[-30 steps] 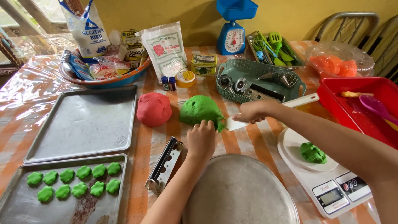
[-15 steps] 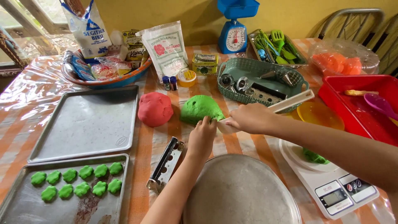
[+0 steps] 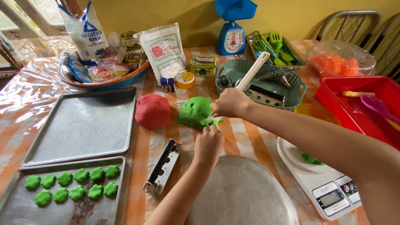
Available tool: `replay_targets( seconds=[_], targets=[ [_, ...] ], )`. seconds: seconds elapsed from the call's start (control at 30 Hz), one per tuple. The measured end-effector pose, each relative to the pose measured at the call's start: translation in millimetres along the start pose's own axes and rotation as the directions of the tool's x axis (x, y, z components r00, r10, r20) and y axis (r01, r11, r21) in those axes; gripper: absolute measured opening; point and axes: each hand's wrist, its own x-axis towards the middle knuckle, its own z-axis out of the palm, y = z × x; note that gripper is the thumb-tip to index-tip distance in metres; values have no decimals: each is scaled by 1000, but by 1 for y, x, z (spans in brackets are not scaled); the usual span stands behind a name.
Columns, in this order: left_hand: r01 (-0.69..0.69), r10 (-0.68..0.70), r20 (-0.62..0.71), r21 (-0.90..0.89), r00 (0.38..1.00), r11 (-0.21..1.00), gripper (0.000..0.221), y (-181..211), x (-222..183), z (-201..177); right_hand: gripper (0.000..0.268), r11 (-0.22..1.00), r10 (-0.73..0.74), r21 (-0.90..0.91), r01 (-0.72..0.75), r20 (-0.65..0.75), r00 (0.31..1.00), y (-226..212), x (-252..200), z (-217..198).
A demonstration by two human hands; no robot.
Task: Portioning green dough, rolling it into balls, and using a metal mold to shape them before placing on a tray.
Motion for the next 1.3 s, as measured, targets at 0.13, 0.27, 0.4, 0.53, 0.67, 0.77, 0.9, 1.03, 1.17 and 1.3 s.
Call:
replay_targets(
  seconds=[0.13,0.27,0.4,0.53,0.67,0.77,0.9,1.03,1.17,1.3],
  targets=[
    [19,-17,-61,28,998,999,12,-1,3,8,35,999,9,-34,-9,14,1000,-20,0,11],
    [24,-24,-54,3,998,1000,13,-5,2,8,28,999,47,5,-47,27,999,-31,21,58],
    [22,-24,-37,-32,999,999,13,-9,0,4,30,985,98,108,-132,276,956,-26,29,53],
    [37,-34,40,-92,999,995,30,-17,3,11,33,966,123,156,-206,424,897,-29,40,74],
    [62,-51,90,-126,995,990,48,-26,5,-13,30,958,146,142,-250,509,849,-36,47,67],
    [70,-56,115,-125,992,990,52,-29,5,-18,30,970,141,85,-228,567,812,-33,40,68],
    [99,-92,57,-130,994,987,30,-34,7,39,37,967,179,34,-251,608,773,-12,5,69],
    [129,-135,-67,-87,989,988,22,-30,6,18,48,951,162,127,-282,572,804,9,-50,-4],
    [8,6,114,-123,993,992,35,-37,7,1,62,918,144,231,-321,559,817,14,-62,-18],
    [-192,198,59,-90,979,977,39,-36,2,-17,51,946,132,190,-262,512,849,9,-58,2]
  ],
)
